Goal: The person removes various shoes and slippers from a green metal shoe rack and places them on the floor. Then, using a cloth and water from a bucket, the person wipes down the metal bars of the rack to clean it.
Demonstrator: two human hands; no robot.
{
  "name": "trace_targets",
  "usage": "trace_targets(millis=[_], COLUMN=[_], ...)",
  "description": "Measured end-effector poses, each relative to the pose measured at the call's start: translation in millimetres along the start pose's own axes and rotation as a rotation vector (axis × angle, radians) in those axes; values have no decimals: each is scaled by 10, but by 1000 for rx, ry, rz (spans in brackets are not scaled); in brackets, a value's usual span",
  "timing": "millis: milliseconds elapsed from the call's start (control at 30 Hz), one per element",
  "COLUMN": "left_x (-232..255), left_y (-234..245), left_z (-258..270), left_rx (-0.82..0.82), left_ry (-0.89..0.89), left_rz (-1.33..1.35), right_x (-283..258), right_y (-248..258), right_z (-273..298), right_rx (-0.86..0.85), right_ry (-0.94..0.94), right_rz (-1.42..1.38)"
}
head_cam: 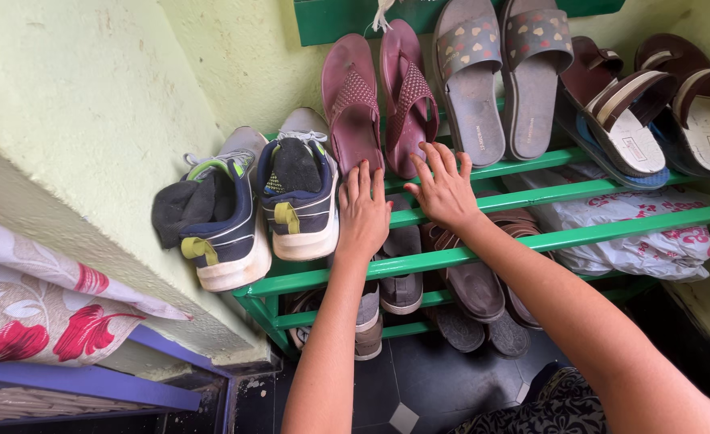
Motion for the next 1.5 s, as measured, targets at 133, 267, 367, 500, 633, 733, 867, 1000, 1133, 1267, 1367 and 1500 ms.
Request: trace_targets(millis=[133, 267, 367, 500, 633, 733, 867, 1000, 1133, 1267, 1367, 1500], left_x=[-3, 0, 1, -8, 32, 49, 61, 58, 47, 30, 13, 18], left_y=[31, 58, 54, 42, 20, 32, 60, 82, 64, 32, 13, 4], left_z=[13, 17, 24, 43, 116, 152, 150, 144, 141, 116, 125, 119], left_rx=[28, 27, 35, 31, 15, 28, 27, 15, 11, -2, 5, -9], left_ry=[8, 10, 9, 8, 18, 32, 38, 32, 27, 27, 23, 33], left_rz=[15, 28, 15, 19, 9, 9, 35, 48, 71, 71, 57, 64], right_x=[-5, -18, -25, -22, -20, -22, -28, -32, -28, -11, -19, -15], right_y=[14, 37, 45, 35, 33, 41, 53, 68, 64, 55, 45, 71], right_z=[16, -5, 0, 0, 6, 2, 7, -5, 12, 9, 4, 6], right_rx=[-5, -4, 6, 4, 22, 33, 33, 33, 33, 30, 23, 13], right_ry=[-5, -8, -4, 0, 11, 20, 17, 11, -6, -3, 1, -1], right_rz=[4, 6, 22, 17, 28, 24, 18, 20, 19, -1, -8, -15])
Point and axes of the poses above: each hand's wrist, its own z-axis away from the middle knuckle, its own y-axis out of the back of the hand, x = y × z, the point moved 2 cm from there along -z, towards the middle knuckle, and after that the axes turned 14 degrees about -x, right-handed, at the moved point
